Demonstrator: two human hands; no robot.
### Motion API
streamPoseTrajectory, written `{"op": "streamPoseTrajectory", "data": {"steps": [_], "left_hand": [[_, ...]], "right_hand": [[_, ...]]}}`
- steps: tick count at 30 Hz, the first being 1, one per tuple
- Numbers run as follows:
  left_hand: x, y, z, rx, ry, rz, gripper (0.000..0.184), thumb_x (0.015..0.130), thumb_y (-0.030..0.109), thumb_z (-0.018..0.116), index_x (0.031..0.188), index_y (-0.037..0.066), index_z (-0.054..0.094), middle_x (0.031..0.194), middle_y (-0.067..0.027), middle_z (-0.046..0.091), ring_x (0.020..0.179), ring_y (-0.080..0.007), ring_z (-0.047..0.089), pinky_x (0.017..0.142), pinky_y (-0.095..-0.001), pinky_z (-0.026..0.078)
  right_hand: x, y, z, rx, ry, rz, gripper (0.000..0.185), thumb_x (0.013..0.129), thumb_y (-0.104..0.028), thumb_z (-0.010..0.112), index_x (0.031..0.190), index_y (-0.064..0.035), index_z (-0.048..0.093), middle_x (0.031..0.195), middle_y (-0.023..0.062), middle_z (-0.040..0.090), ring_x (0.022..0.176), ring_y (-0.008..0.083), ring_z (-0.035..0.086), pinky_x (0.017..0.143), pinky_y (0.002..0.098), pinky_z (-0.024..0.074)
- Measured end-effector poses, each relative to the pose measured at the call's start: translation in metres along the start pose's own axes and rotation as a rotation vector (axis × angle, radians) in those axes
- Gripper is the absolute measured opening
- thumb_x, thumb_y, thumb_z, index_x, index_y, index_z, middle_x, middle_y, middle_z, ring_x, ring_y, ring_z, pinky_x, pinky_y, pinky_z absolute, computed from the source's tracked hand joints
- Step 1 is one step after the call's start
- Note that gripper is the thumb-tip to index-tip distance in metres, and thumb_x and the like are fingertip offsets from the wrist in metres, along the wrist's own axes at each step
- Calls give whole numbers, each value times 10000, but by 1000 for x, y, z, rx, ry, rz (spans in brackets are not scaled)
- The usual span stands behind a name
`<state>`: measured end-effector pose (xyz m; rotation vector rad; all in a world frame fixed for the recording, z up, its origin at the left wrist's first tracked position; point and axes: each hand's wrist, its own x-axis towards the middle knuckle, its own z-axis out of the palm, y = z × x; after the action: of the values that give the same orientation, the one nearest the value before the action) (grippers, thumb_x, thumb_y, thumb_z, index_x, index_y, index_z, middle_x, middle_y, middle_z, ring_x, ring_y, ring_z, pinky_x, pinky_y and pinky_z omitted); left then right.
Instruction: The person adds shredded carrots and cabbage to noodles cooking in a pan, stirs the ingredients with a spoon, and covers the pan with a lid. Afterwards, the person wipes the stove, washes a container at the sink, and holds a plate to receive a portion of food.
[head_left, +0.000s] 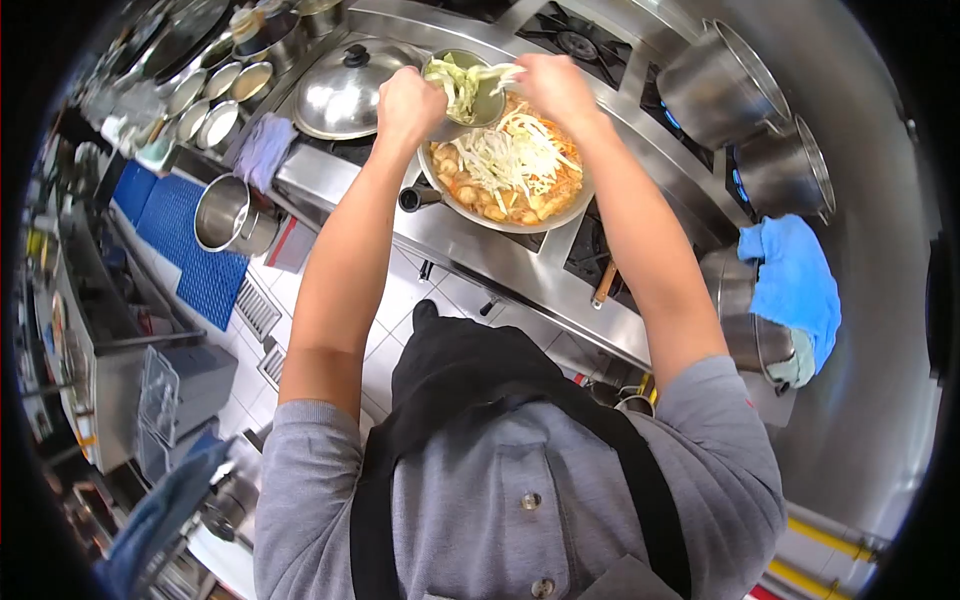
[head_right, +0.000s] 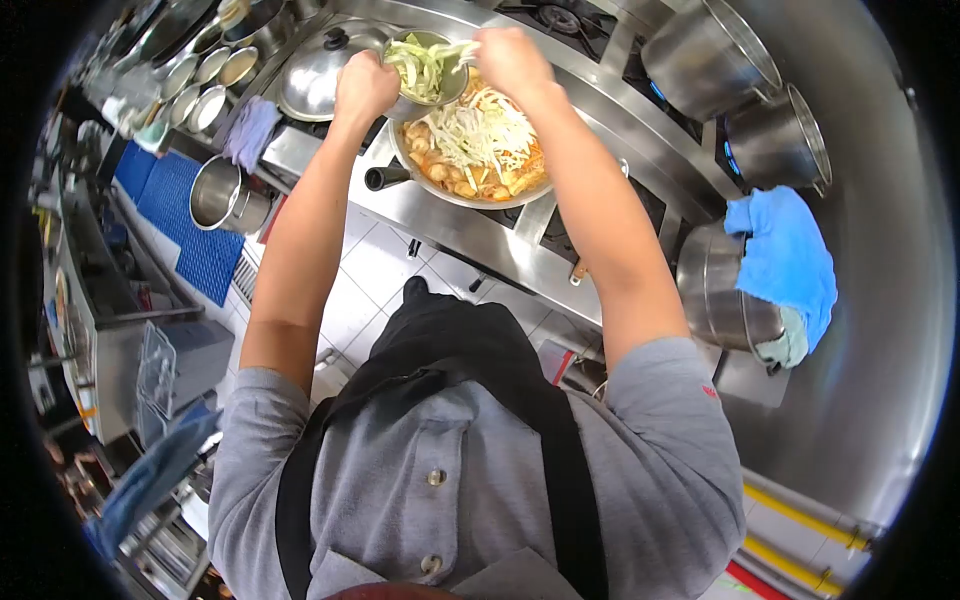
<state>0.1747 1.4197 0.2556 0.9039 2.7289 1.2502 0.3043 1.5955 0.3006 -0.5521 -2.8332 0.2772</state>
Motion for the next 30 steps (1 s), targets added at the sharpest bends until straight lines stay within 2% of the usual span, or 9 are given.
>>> {"op": "streamPoseTrajectory", "data": {"steps": [4,8,11,14,17,19,21,27,30], "left_hand": [[-20,-11,-28,77,148,-121,326,819,201,583,963,-68,698,994,-325,682,1013,-458,662,926,-486,518],[-83,-20,-91,71,330,-183,296,847,229,573,880,-45,680,904,-315,689,901,-455,689,880,-471,538],[-180,-16,-130,-156,404,-410,311,907,245,603,738,-14,574,753,-191,667,782,-278,713,766,-400,578],[-288,-55,-127,-559,545,-468,246,966,178,589,762,44,559,735,-35,568,707,-138,636,694,-361,612],[-418,-69,-101,-876,826,-670,175,963,140,605,804,72,578,792,-2,551,765,-113,590,760,-403,630],[-511,-90,-59,-639,1076,-668,208,970,156,609,792,64,548,744,33,506,721,-81,507,630,-278,489],[-584,-54,-54,-167,1166,-844,218,949,165,612,816,15,525,657,-11,446,643,-96,426,600,-306,425],[-764,5,-41,-215,1642,-1158,286,937,167,618,756,10,460,647,-38,485,609,-113,421,565,-324,418],[-806,55,-62,-117,1606,-1369,299,953,154,605,736,29,442,636,-26,505,604,-81,468,515,-298,449]], "right_hand": [[-19,40,3,74,126,24,228,936,-227,591,1027,-50,702,1029,262,691,980,426,677,895,492,537],[-38,84,59,-59,-98,49,386,971,-338,580,1265,-95,641,1208,259,645,1119,388,633,961,490,503],[-46,90,59,-88,-103,-78,408,953,-373,597,1289,-150,659,1258,207,640,1141,376,626,989,462,498],[-38,105,64,309,248,-6,322,935,-347,624,1120,-109,738,1074,157,727,1043,319,683,921,404,516],[-81,59,60,845,478,-77,262,922,-192,707,1096,4,710,1058,134,741,944,208,695,858,325,541],[-137,2,44,667,521,-55,231,948,-186,695,1047,22,708,950,133,740,828,184,684,760,306,559],[-179,-24,80,797,525,-315,235,979,-204,668,1006,26,707,867,110,721,733,179,640,685,322,531],[-331,-86,116,797,-210,-529,182,965,-159,668,946,20,693,744,32,649,639,108,534,592,278,466],[-376,-133,107,871,-426,-695,148,962,-138,665,963,7,698,737,17,636,630,81,524,570,243,438]]}}
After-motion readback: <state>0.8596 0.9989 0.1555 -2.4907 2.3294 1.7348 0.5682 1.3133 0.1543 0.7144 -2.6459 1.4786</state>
